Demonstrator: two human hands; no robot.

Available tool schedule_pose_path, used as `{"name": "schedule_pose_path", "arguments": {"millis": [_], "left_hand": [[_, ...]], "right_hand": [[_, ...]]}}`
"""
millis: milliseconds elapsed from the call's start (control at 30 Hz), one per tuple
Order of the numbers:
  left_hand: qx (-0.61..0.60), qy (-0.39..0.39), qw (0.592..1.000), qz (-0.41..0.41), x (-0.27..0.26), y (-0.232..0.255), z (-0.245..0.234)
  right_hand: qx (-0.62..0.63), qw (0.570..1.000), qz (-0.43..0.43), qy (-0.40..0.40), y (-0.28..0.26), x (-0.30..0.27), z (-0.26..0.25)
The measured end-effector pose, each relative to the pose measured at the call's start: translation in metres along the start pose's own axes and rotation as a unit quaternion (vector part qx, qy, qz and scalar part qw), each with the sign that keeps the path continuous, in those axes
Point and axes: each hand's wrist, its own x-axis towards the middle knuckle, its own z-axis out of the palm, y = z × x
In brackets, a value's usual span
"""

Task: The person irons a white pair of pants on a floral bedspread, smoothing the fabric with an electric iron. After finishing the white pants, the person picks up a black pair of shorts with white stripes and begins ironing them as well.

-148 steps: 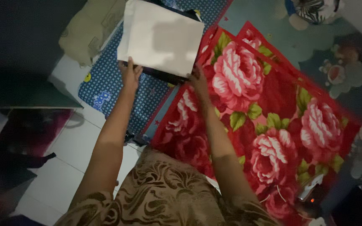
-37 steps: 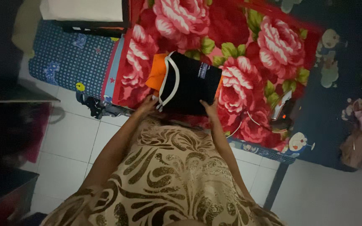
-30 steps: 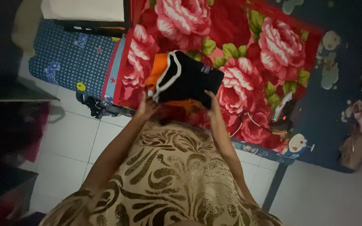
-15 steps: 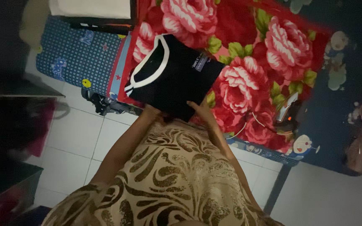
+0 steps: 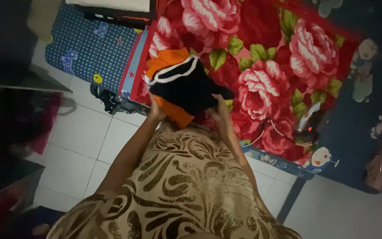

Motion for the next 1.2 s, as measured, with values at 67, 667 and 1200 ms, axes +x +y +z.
{"name": "schedule_pose_path", "arguments": {"millis": [67, 667, 1200], "left_hand": [[0.014, -0.001, 0.999, 0.043, -0.005, -0.001, 0.001], [0.165, 0.106, 0.972, 0.129, 0.016, 0.074, -0.017], [0.179, 0.133, 0.952, 0.209, -0.01, 0.245, 0.015]], "right_hand": [[0.072, 0.996, -0.055, -0.011, -0.023, -0.021, 0.015], [0.285, 0.916, -0.265, 0.101, -0.071, -0.14, -0.049], [0.321, 0.916, -0.239, 0.01, -0.088, -0.112, 0.013]]}}
